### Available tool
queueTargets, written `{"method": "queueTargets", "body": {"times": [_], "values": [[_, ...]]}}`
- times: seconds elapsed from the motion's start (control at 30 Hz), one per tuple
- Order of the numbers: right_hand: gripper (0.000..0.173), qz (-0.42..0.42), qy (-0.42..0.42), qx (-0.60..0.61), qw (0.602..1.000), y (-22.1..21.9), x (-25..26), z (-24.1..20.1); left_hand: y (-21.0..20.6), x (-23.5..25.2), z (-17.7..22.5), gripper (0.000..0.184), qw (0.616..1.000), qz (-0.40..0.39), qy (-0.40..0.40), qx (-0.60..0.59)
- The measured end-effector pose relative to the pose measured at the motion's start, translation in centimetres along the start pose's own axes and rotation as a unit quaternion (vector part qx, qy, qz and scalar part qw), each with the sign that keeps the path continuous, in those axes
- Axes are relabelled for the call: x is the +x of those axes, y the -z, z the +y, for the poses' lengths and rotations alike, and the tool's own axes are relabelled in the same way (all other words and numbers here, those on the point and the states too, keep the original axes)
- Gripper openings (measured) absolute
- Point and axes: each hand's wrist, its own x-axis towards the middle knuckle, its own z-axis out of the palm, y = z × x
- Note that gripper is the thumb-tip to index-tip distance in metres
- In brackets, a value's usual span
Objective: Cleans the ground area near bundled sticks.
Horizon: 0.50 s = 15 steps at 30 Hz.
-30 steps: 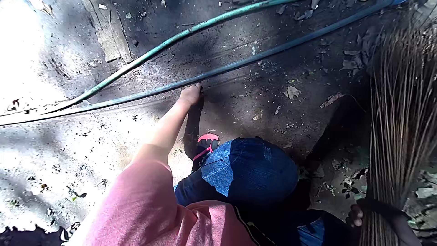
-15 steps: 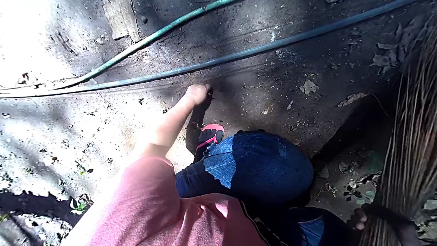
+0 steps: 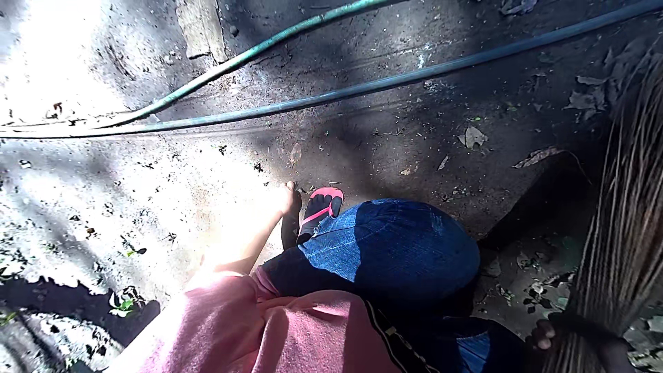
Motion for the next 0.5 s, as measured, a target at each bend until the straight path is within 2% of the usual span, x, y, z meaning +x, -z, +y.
{"method": "queueTargets", "body": {"times": [0.07, 0.1, 0.13, 0.17, 0.2, 0.27, 0.33, 0.37, 0.43, 0.47, 0.5], "values": [[0.028, 0.026, 0.005, 0.006, 1.000, 2.0, 1.0, 0.7, 1.1, -0.5, 0.0, 0.039, 0.999, -0.026, -0.016, 0.010], [0.030, -0.008, 0.010, 0.022, 1.000, 4.9, 2.2, 1.5, 2.0, -0.9, -0.1, 0.039, 0.999, -0.034, -0.014, 0.011], [0.037, -0.125, 0.015, 0.041, 0.991, 9.4, 3.9, 2.3, 2.8, -1.0, -0.4, 0.038, 0.999, -0.032, -0.009, 0.006], [0.043, -0.196, 0.032, 0.050, 0.979, 12.1, 5.3, 3.1, 3.6, -1.1, -1.0, 0.037, 0.999, -0.032, -0.002, 0.006], [0.046, -0.219, 0.047, 0.049, 0.973, 13.2, 6.0, 3.5, 4.0, -1.1, -1.9, 0.037, 1.000, -0.024, 0.003, -0.013], [0.044, -0.192, 0.044, 0.039, 0.980, 11.8, 5.2, 3.1, 2.8, -0.3, -4.5, 0.036, 0.998, 0.013, 0.003, -0.061], [0.031, -0.031, 0.021, 0.014, 0.999, 4.8, 2.0, 1.5, -0.6, 1.3, -7.5, 0.040, 0.988, 0.057, -0.012, -0.147], [0.028, 0.000, 0.010, 0.000, 1.000, 2.0, 0.9, 0.8, -2.4, 1.8, -8.3, 0.042, 0.975, 0.062, -0.017, -0.211], [0.025, -0.028, 0.005, -0.008, 1.000, 0.1, 0.1, 0.0, -6.4, 2.5, -8.1, 0.042, 0.929, 0.120, -0.017, -0.348], [0.023, -0.049, 0.014, -0.002, 0.999, 0.1, 0.1, 0.1, -6.2, 1.8, -6.6, 0.042, 0.915, 0.116, 0.010, -0.385], [0.024, -0.057, 0.025, 0.008, 0.998, 0.1, 0.1, 0.3, -4.5, 0.7, -4.9, 0.041, 0.915, 0.069, 0.055, -0.395]]}}
